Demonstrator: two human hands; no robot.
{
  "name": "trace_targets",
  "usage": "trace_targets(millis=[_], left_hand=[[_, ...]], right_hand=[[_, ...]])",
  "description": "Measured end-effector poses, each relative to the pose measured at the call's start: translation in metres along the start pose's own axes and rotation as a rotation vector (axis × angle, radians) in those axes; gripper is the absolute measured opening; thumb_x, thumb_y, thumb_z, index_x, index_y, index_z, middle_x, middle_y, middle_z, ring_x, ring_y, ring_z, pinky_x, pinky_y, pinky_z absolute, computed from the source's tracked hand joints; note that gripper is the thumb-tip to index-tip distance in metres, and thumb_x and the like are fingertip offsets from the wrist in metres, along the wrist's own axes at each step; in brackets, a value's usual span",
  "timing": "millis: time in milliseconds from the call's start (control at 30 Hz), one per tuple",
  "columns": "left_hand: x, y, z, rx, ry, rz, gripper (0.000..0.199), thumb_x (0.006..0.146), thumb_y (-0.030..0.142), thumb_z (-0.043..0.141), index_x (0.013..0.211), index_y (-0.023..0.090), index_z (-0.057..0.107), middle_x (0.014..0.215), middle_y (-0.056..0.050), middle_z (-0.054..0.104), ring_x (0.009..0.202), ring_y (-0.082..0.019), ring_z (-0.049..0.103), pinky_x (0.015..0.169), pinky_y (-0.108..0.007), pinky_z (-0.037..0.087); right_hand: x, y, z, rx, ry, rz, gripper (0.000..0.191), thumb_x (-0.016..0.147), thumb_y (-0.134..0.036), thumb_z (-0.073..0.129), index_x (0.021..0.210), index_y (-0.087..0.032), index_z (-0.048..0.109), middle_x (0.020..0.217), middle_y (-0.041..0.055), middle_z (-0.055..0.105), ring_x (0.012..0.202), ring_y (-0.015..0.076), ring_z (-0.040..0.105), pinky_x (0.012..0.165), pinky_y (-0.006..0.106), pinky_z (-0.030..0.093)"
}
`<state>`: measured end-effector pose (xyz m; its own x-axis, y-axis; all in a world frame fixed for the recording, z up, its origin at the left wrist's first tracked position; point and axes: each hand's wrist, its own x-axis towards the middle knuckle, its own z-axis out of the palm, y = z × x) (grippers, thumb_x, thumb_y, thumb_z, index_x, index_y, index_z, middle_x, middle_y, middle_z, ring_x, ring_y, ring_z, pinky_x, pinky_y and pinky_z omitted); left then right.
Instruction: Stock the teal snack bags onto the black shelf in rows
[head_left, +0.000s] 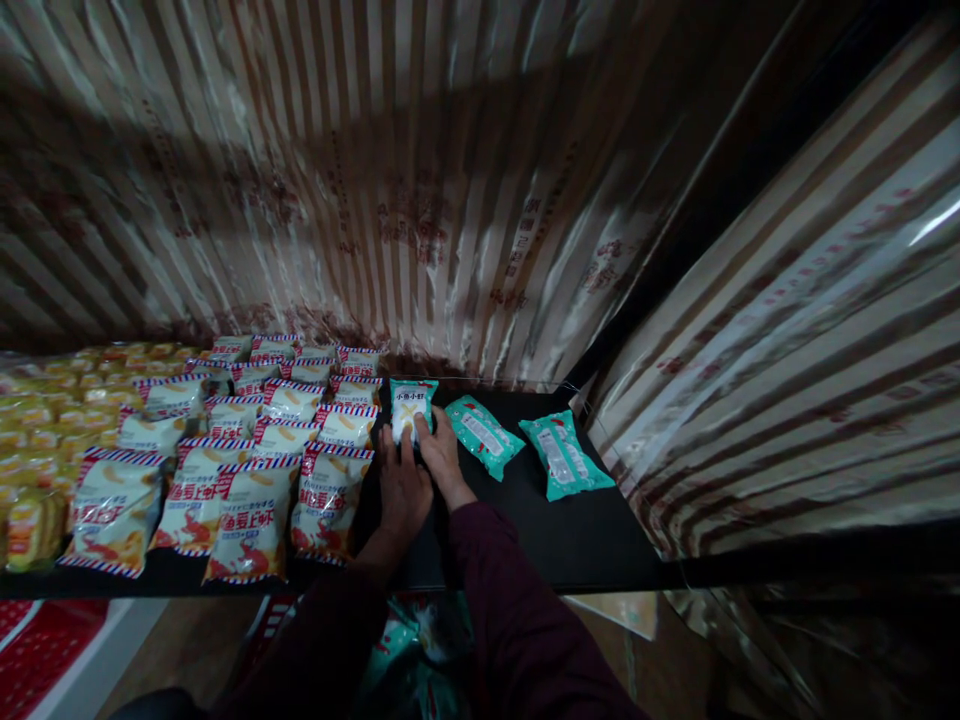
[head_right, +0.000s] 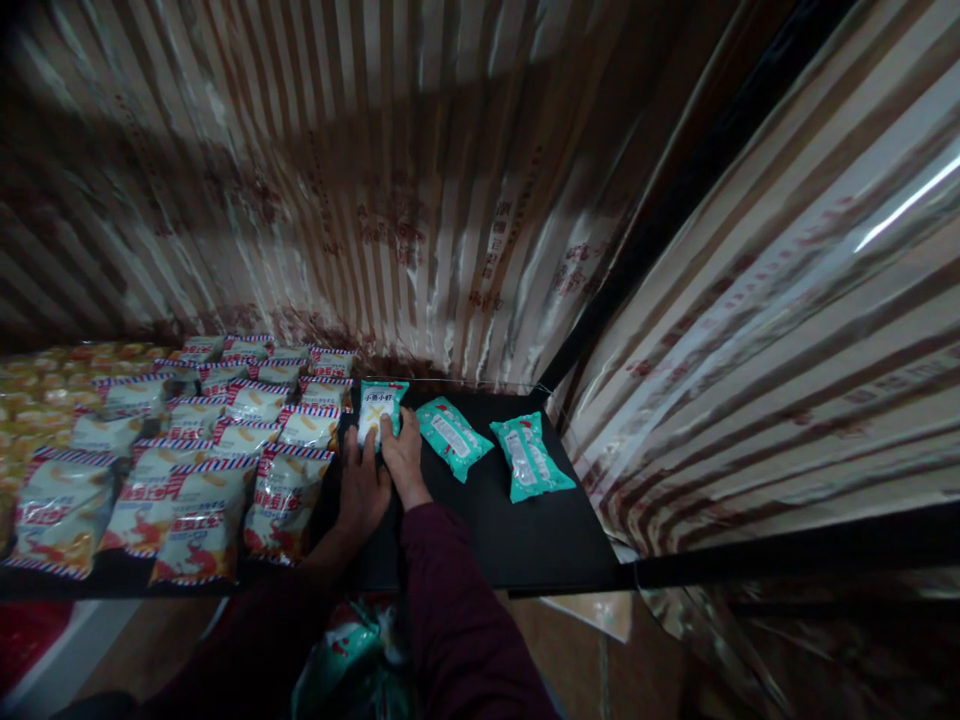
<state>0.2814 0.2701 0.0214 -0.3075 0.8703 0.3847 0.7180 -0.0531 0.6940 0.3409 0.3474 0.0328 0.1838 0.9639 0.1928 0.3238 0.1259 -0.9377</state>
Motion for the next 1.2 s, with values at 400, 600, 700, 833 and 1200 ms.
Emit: trace_targets(millis=[400,600,700,833,1200], left_hand=[[0.026,-0.001,0.006,-0.04,0.034,0.0,0.05,0.087,0.015,0.043,0.137,0.011,0.044,0.155,-0.019,0.025,0.146,-0.033,0.013,0.116,-0.054,0.022],[0.024,-0.008,0.014,-0.002,0.077,0.065,0.052,0.085,0.009,0.041,0.136,0.015,0.046,0.154,-0.014,0.031,0.147,-0.029,0.011,0.117,-0.053,0.022],[0.024,-0.013,0.018,0.006,0.052,0.066,0.055,0.083,0.005,0.039,0.138,0.013,0.044,0.152,-0.015,0.034,0.147,-0.026,0.013,0.118,-0.05,0.023],[0.026,-0.019,0.024,0.004,0.004,0.022,0.056,0.083,0.005,0.039,0.138,0.01,0.042,0.151,-0.017,0.036,0.146,-0.027,0.017,0.119,-0.049,0.023],[0.027,-0.019,0.023,-0.041,-0.066,-0.08,0.058,0.084,0.007,0.036,0.142,0.008,0.035,0.154,-0.018,0.03,0.147,-0.026,0.013,0.12,-0.048,0.02]], right_hand=[[0.015,-0.006,0.017,0.168,0.003,0.007,0.053,0.08,-0.035,0.055,0.128,-0.015,0.047,0.115,0.012,0.061,0.103,0.0212,0.06,0.095,0.038,0.047],[0.023,0.001,0.026,0.223,0.044,-0.046,0.043,0.082,-0.036,0.054,0.12,-0.018,0.05,0.11,0.0094,0.061,0.1,0.02,0.059,0.092,0.036,0.048],[0.027,0.005,0.031,0.233,0.046,-0.086,0.039,0.083,-0.035,0.054,0.117,-0.019,0.051,0.11,0.0082,0.06,0.101,0.019,0.058,0.093,0.035,0.046],[0.03,0.008,0.037,0.191,0.014,-0.105,0.034,0.083,-0.033,0.052,0.114,-0.018,0.053,0.112,0.0081,0.061,0.101,0.0187,0.058,0.095,0.034,0.046],[0.038,0.012,0.04,-0.109,-0.045,-0.165,0.038,0.085,-0.03,0.05,0.119,-0.015,0.057,0.125,0.0126,0.06,0.117,0.0225,0.054,0.105,0.038,0.04]])
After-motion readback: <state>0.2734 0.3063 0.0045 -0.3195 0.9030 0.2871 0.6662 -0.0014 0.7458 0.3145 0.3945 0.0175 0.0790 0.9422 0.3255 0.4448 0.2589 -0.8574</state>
